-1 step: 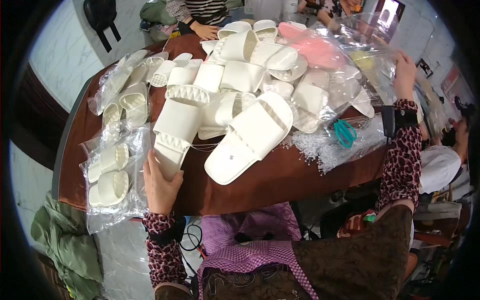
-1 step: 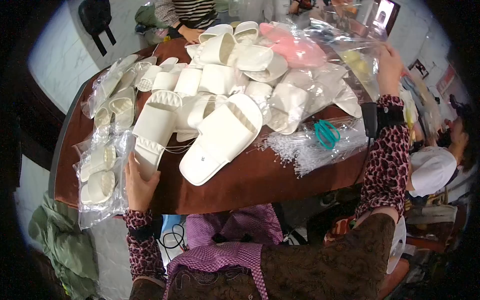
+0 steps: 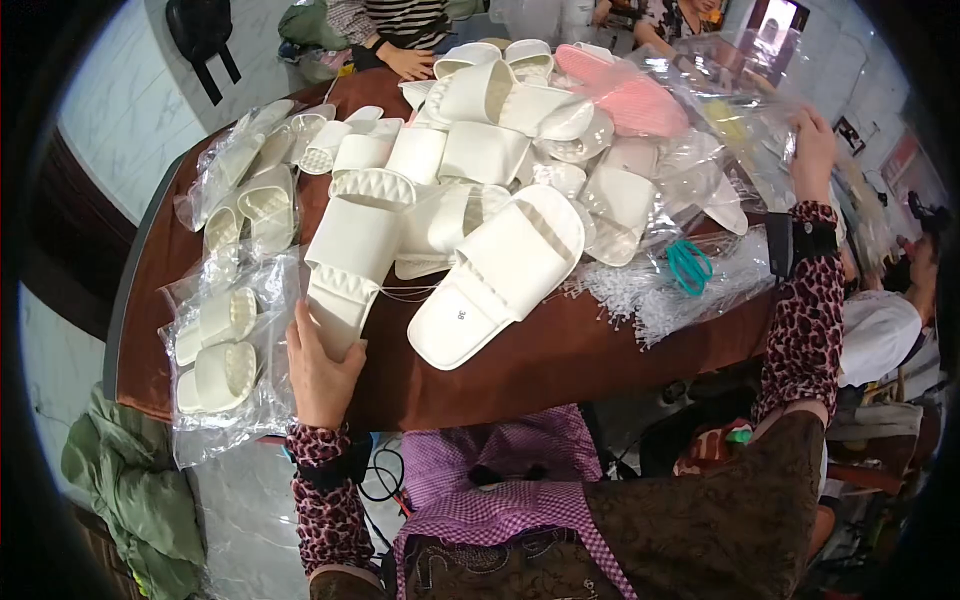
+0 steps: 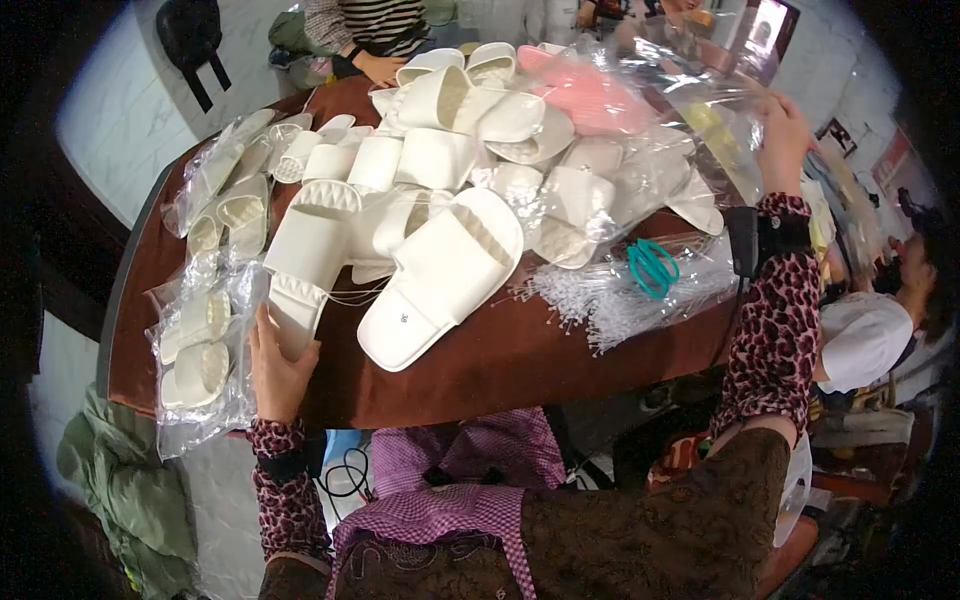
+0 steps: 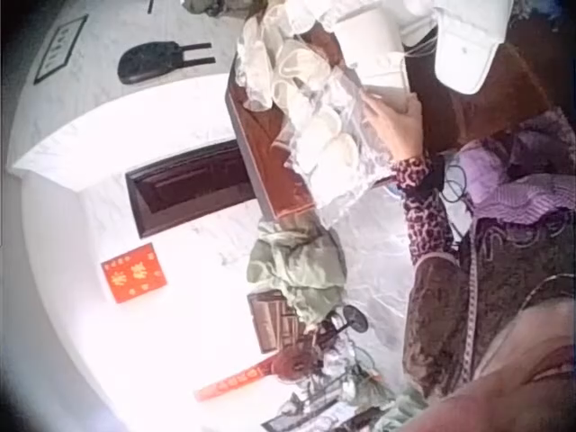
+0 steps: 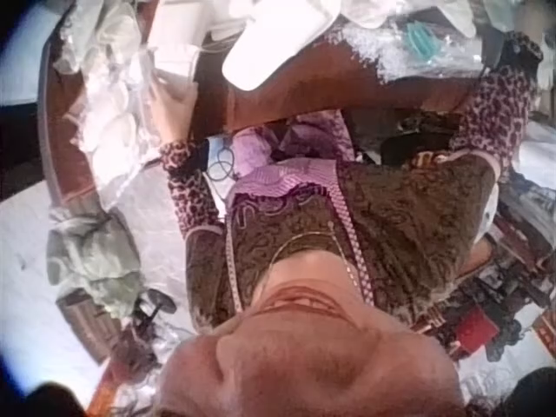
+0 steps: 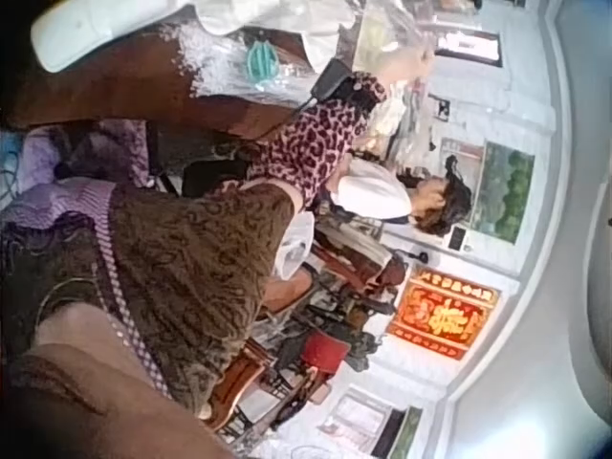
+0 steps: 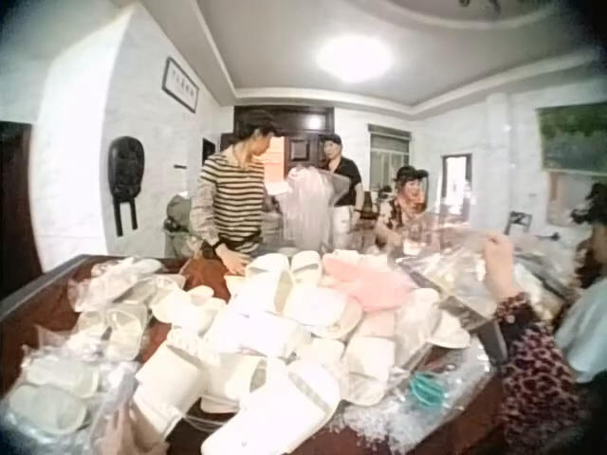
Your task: Trim excess threads from slippers and pack them into plastic bags for shipment.
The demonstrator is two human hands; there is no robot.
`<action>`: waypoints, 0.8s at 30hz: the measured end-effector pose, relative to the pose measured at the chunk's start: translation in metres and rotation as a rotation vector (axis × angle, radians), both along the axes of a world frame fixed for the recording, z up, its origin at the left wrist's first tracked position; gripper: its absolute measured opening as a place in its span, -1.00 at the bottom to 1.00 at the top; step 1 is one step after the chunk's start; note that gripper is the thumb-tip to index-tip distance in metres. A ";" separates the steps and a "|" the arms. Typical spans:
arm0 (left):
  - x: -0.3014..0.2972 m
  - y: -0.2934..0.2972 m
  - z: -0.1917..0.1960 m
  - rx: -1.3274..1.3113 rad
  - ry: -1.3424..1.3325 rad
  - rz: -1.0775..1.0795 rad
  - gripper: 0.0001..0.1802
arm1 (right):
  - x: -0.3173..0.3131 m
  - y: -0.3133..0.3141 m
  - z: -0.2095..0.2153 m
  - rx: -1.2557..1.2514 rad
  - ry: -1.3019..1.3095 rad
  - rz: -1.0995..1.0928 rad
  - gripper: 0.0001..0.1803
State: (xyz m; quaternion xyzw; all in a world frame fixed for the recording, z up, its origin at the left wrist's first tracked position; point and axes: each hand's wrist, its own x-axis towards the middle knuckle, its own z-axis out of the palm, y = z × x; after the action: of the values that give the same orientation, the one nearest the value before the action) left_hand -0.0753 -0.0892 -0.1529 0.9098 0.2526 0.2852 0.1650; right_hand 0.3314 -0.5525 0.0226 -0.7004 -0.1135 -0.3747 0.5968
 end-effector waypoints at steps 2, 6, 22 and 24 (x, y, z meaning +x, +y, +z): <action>0.006 -0.002 -0.003 -0.004 -0.011 0.006 -0.07 | 0.010 -0.022 -0.003 0.095 0.015 0.002 -0.78; 0.019 -0.006 -0.005 -0.003 -0.004 0.036 -0.08 | 0.023 -0.079 -0.012 0.149 0.081 0.098 -0.85; 0.024 -0.015 -0.013 -0.005 0.056 -0.037 -0.13 | 0.040 -0.109 -0.049 0.457 0.358 0.099 -0.85; 0.023 -0.015 -0.013 0.019 0.043 -0.078 -0.13 | 0.046 -0.107 -0.050 0.411 0.376 0.126 -0.84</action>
State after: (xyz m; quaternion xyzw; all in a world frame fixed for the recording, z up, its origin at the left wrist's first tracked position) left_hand -0.0522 -0.1043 -0.1658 0.9263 0.2178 0.2615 0.1616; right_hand 0.3772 -0.6591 -0.0277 -0.6133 0.0341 -0.2156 0.7591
